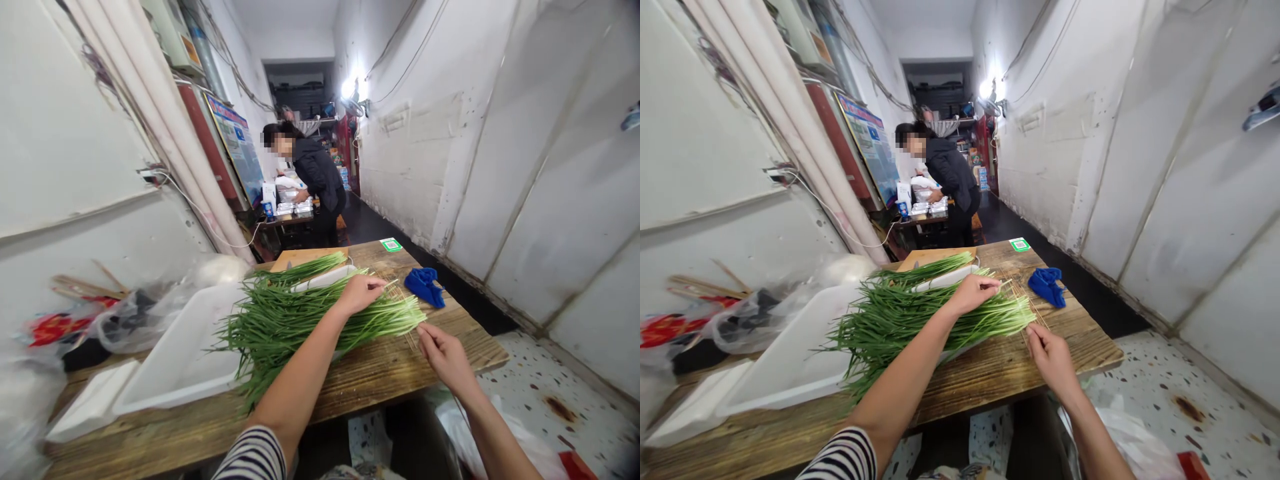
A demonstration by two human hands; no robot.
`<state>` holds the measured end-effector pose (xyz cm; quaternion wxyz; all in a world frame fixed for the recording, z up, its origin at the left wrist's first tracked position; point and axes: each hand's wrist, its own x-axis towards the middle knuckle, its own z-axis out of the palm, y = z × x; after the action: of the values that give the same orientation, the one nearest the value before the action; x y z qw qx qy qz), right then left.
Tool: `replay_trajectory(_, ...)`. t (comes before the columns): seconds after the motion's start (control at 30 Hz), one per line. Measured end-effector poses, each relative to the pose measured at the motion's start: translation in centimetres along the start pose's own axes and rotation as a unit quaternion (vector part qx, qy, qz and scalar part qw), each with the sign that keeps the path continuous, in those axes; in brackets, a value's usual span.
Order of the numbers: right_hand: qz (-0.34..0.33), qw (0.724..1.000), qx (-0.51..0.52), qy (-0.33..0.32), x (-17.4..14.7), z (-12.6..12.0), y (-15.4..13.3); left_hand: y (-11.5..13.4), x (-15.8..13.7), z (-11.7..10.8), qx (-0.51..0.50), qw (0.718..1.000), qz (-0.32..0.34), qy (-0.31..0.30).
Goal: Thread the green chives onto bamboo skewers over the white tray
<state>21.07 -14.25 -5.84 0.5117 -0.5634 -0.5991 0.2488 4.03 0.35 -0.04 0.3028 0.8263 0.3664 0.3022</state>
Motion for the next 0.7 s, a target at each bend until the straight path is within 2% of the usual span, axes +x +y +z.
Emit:
replay_trajectory(0.3,0.019,1.000,-0.011,-0.021,0.4,-0.2,0.0,1.2,0.1,2.1,-0.047,0.997,-0.002,0.065)
replay_trajectory(0.7,0.018,0.999,-0.016,-0.023,0.7,-0.3,0.2,1.0,0.4,2.9,-0.024,0.998,0.018,0.055)
